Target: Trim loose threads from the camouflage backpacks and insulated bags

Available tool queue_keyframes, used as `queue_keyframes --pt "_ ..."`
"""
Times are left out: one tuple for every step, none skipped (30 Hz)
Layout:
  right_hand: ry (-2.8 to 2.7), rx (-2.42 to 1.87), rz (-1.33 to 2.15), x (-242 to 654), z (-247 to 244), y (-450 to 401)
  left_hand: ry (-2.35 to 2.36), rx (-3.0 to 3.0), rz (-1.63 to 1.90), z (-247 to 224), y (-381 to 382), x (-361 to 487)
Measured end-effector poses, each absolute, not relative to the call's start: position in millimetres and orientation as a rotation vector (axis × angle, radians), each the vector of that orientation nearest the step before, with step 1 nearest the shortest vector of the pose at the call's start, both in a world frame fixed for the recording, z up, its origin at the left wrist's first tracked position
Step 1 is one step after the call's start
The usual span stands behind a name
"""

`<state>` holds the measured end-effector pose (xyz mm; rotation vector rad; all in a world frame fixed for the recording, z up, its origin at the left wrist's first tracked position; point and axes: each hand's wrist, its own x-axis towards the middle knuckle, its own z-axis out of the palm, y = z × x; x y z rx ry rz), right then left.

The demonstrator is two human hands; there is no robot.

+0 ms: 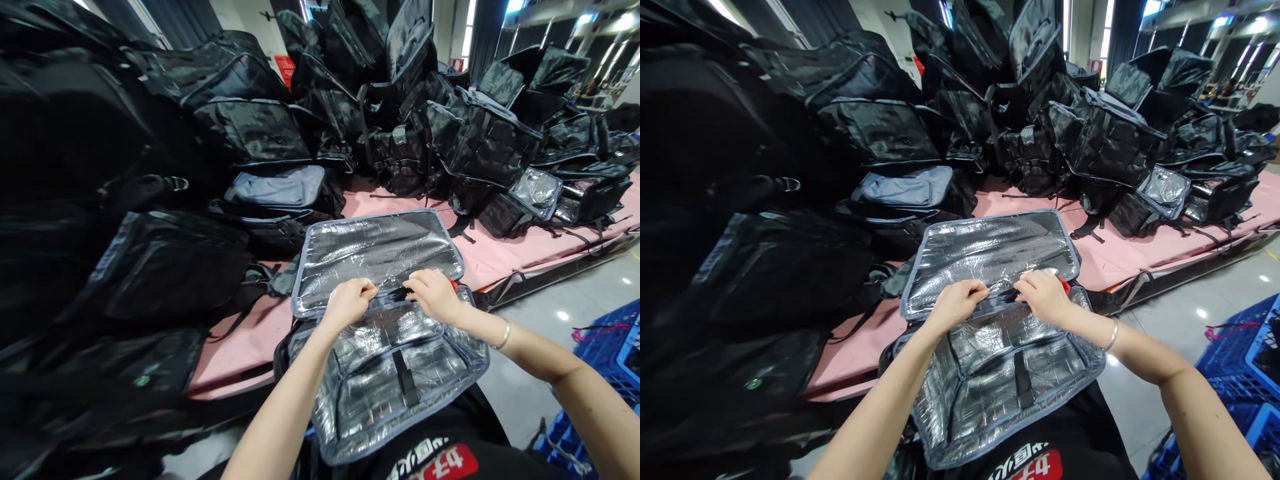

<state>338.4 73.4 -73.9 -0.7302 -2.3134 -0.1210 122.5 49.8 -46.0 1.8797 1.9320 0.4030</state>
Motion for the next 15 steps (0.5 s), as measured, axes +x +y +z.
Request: queue_keyframes --pt "-2.291 -0.716 -0.186 338 -76 72 1.931 1.876 0.402 -46 50 123" --pt "-2.269 -0.712 -0.233 337 -79 71 1.930 1.874 0.400 -46 50 123" --pt "-2.250 -0.712 -0.266 336 -80 71 1.928 1.872 0.399 -46 51 123" --pt "-2.235 -0.715 -0.288 334 -82 70 1.926 1.872 0.398 -46 51 123" --pt "-2.227 -0.719 -0.300 333 -83 70 1.924 1.873 0.399 -46 51 124" --pt "-2.224 -0.722 -0.306 331 -83 69 1.922 1.875 0.399 -46 50 124" --pt "-2.225 -0.727 -0.308 329 -84 69 1.921 1.877 0.400 -45 50 125" --pt "-2.229 -0.734 -0.307 327 -84 69 1.921 1.879 0.402 -45 49 125" --pt "-2.235 -0.742 -0.307 325 -84 69 1.920 1.879 0.405 -44 48 125" --pt "-2.240 -0.749 -0.308 323 -84 69 1.920 1.879 0.407 -44 47 126" --pt "-2.242 -0.752 -0.311 322 -84 69 1.920 1.878 0.410 -43 47 126" --pt "-2.243 -0.749 -0.315 320 -84 69 1.921 1.877 0.412 -43 46 126" --pt "-2.242 -0.741 -0.318 320 -84 70 1.921 1.877 0.416 -43 45 126" --pt "-2.240 -0.731 -0.319 319 -84 70 1.921 1.877 0.418 -42 45 126" --pt "-2.237 -0.722 -0.318 319 -85 71 1.920 1.881 0.422 -42 44 126"
